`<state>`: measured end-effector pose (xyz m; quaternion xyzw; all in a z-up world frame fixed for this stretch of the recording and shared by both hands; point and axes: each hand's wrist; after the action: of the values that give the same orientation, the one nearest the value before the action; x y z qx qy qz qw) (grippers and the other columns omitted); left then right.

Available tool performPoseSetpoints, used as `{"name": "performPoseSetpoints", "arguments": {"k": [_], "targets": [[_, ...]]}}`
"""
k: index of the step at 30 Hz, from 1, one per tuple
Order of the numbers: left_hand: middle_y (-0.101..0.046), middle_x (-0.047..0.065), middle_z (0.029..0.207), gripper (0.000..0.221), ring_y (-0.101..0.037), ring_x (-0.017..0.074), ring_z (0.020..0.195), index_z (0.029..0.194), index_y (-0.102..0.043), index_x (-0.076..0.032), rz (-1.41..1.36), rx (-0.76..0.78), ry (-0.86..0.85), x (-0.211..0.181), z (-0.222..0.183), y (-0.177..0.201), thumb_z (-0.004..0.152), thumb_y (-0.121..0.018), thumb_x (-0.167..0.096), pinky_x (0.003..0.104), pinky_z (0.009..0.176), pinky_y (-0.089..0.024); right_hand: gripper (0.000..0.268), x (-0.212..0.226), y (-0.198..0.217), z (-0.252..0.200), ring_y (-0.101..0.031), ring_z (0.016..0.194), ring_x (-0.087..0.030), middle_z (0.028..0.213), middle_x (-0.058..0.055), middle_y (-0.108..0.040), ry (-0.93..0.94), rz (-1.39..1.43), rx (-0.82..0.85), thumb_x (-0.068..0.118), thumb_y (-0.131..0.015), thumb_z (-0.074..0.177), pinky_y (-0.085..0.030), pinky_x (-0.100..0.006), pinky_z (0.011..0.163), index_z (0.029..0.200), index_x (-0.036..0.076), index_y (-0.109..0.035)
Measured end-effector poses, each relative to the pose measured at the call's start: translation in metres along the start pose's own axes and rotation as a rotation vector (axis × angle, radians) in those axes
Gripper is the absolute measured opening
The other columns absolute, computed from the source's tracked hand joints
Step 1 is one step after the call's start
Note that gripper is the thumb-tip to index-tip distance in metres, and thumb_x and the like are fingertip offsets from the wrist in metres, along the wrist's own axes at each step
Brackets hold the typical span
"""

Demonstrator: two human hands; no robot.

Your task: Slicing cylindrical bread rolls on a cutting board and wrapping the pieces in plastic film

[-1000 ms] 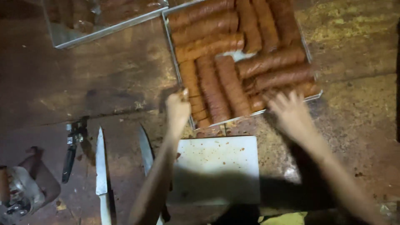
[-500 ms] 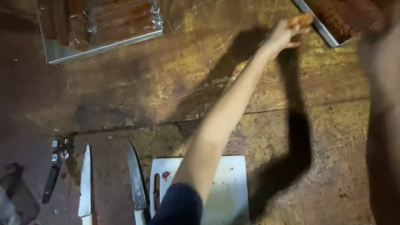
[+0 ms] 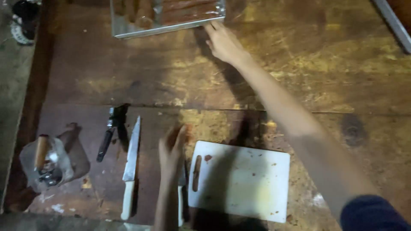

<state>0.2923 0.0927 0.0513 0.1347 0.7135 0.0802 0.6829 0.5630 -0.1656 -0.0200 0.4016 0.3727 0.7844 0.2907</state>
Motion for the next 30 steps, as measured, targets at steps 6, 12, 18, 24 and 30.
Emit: {"name": "performPoseSetpoints", "arguments": {"k": [6,12,18,24,30], "targets": [[-0.077,0.01,0.081,0.029,-0.07,0.0168,0.072,0.096,-0.076,-0.004,-0.121,-0.508,0.383,0.061,-0.11,0.07,0.102,-0.054,-0.023,0.03,0.067,-0.057,0.025,-0.032,-0.077,0.063,-0.056,0.094,-0.04,0.108,-0.02,-0.056,0.022,-0.404,-0.099,0.017,-0.075,0.087,-0.05,-0.051,0.079,0.1,-0.001,-0.063],[-0.075,0.015,0.079,0.036,-0.07,0.023,0.068,0.105,-0.076,0.005,-0.211,-0.553,0.463,0.073,-0.176,0.102,0.103,-0.052,-0.022,0.032,0.066,-0.055,0.039,-0.054,-0.093,0.072,-0.063,0.104,-0.042,0.114,-0.022,-0.068,-0.123,-0.521,-0.013,0.037,-0.065,0.103,-0.055,-0.05,0.082,0.117,0.0,-0.069],[-0.079,0.011,0.085,0.034,-0.073,0.0199,0.062,0.106,-0.076,-0.002,-0.085,-0.582,0.381,0.077,-0.221,0.109,0.103,-0.05,-0.023,0.027,0.061,-0.051,0.021,-0.029,-0.099,0.031,-0.067,0.095,-0.037,0.116,-0.021,-0.072,-0.037,-0.634,-0.066,0.014,-0.051,0.1,-0.043,-0.055,0.087,0.099,0.014,-0.072],[-0.077,0.012,0.09,0.033,-0.073,0.0196,0.078,0.11,-0.074,-0.003,-0.182,-0.476,0.509,0.079,-0.232,0.104,0.1,-0.055,-0.028,0.033,0.066,-0.062,0.013,0.029,-0.063,-0.077,-0.065,0.098,-0.027,0.09,-0.002,-0.072,0.023,-0.705,-0.157,0.026,-0.063,0.096,-0.046,-0.042,0.085,0.09,0.02,-0.072],[-0.073,0.003,0.082,0.026,-0.069,0.0115,0.072,0.104,-0.07,-0.01,0.098,-0.222,0.283,0.078,-0.234,0.095,0.101,-0.05,-0.027,0.025,0.067,-0.053,0.022,0.068,0.004,-0.189,-0.07,0.079,-0.029,0.086,-0.003,-0.071,-0.133,-0.705,0.041,0.034,-0.061,0.1,-0.052,-0.046,0.049,0.087,0.02,-0.071]]}}
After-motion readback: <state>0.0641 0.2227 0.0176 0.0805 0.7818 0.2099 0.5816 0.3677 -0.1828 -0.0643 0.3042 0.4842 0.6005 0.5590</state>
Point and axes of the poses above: each hand's wrist, its own z-axis towards the middle knuckle, its own y-axis out of the back of the hand, x = y × z
